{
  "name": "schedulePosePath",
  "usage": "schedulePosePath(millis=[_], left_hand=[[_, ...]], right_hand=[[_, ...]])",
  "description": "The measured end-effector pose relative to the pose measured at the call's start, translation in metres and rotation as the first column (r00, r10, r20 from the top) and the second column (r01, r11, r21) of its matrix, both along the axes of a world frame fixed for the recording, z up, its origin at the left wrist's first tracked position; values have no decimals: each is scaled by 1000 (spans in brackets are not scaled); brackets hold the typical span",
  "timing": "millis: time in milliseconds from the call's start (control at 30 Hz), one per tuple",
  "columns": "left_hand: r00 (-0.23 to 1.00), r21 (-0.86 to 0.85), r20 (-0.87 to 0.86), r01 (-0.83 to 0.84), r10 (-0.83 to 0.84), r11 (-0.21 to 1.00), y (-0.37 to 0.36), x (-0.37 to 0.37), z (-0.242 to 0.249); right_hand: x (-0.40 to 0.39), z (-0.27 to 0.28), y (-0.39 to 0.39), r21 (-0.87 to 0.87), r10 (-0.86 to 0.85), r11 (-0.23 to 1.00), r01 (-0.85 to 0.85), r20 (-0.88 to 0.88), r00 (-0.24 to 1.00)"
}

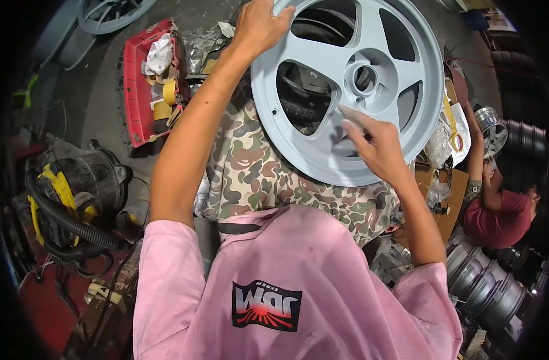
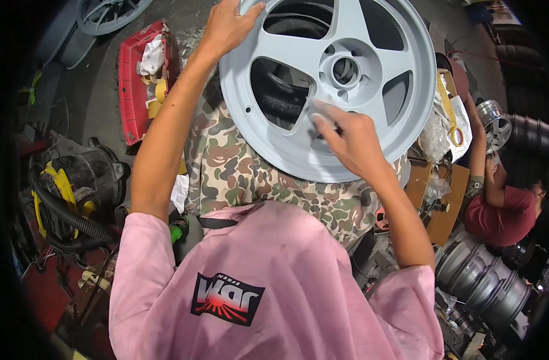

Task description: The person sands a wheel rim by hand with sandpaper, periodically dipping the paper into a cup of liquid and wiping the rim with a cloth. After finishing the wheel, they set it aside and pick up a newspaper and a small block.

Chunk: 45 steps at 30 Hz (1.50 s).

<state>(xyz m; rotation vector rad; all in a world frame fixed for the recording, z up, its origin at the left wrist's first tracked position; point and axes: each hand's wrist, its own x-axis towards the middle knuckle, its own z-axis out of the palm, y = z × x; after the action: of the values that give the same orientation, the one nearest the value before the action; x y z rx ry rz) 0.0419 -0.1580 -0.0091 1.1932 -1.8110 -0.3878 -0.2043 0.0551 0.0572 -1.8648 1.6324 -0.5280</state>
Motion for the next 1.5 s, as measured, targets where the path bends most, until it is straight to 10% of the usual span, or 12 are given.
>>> schedulePosePath(millis=[67,167,367,567,700,767,967,1267,1500], left_hand=[[999,-7,-16,37,-37,999,1,1,2],[999,4,-28,-18,18,1000,3,0,4],[1000,30,-21,5,-4,1000,2,-3,-5],[999,56,-26,-37,39,998,-2,-2,0],[999,-7,-3,-52,52,999,-4,-5,-5],[999,61,-40,-21,24,998,4,-4,3],[1000,80,0,-28,28,996,1,-5,2],[997,148,-2,-75,77,986,8,-7,9],[998,109,-1,-68,69,992,3,-9,3]], right_hand=[[8,-6,-20,-207,229,907,-368,-492,840],[13,-39,-13,-21,381,851,-524,-662,646],[12,-20,-40,-186,253,830,-525,-713,654],[19,-19,-9,142,485,790,-596,-741,465],[13,-21,-58,-92,336,798,-595,-752,567],[24,-18,-31,78,388,788,-611,-833,395],[22,-19,-62,-25,338,795,-607,-812,477],[32,-9,-78,122,376,621,-774,-913,158],[20,10,-81,112,404,663,-740,-886,228]])
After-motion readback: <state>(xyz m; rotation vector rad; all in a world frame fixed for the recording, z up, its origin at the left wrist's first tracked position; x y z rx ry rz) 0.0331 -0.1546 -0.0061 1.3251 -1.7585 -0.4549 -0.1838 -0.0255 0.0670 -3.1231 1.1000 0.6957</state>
